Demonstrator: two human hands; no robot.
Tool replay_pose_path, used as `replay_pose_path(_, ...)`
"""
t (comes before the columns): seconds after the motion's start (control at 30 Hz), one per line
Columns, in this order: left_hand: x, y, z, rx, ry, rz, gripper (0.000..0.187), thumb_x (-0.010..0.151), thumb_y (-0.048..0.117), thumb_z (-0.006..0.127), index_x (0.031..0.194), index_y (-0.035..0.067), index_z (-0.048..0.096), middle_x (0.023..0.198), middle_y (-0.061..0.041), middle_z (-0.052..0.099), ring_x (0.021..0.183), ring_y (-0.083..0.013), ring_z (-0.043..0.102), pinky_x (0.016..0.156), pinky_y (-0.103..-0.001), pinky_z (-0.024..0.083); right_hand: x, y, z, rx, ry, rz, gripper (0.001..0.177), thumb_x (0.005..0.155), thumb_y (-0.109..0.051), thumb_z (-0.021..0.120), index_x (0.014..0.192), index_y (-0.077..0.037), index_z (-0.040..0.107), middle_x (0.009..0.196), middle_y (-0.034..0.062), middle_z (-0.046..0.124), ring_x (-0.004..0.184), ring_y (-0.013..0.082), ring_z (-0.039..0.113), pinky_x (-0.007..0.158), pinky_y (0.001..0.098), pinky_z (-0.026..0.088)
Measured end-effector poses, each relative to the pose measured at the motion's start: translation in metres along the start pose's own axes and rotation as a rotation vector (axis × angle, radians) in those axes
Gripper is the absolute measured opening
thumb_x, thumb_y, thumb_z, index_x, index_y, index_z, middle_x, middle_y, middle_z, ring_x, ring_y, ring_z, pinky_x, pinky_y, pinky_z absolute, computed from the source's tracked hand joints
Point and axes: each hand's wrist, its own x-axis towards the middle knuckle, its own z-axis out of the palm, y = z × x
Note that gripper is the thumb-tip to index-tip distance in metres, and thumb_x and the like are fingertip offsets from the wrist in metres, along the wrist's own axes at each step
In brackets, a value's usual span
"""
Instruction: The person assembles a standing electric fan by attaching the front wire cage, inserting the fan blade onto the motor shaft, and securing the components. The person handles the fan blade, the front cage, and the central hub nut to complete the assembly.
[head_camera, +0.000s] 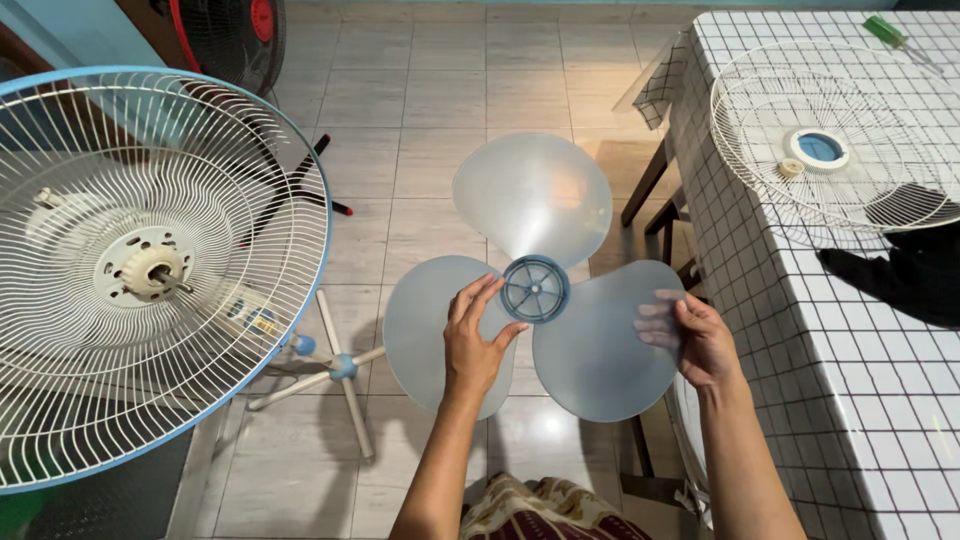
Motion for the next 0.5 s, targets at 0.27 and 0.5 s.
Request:
replay_pose_path(0.27,-0.005,-0.018,-0.002,-0.024,-0.043,-0.039,0.051,0.079,0.017,0.075,0.128,0.014,0.06,0.129,-0.007,0.063,0.12,-0.0281,0.056,0.098,-0.039,0.048,-0.01,-0.013,0.028,0.098,-0.008,0.044,0.032,0.101,-0.016,0.054,0.122,0.008,0.058,0.106,0.0203,0.068,0.088,0.0279,0.07,0.076,0.0374,0.059)
replay_pose_path(0.5,-0.008,-0.024,-0.002,-0.11,-0.079,-0.171,0.043,0.091,0.024,0.064,0.133,0.016,0.056,0.127,-0.01,0.063,0.119,-0.0284,0.059,0.098,-0.039,0.049,-0.011,-0.03,0.049,0.104,-0.03,0.079,0.037,0.095,-0.018,0.059,0.122,0.007,0.059,0.107,0.0222,0.068,0.088,0.0299,0.07,0.078,0.0399,0.059)
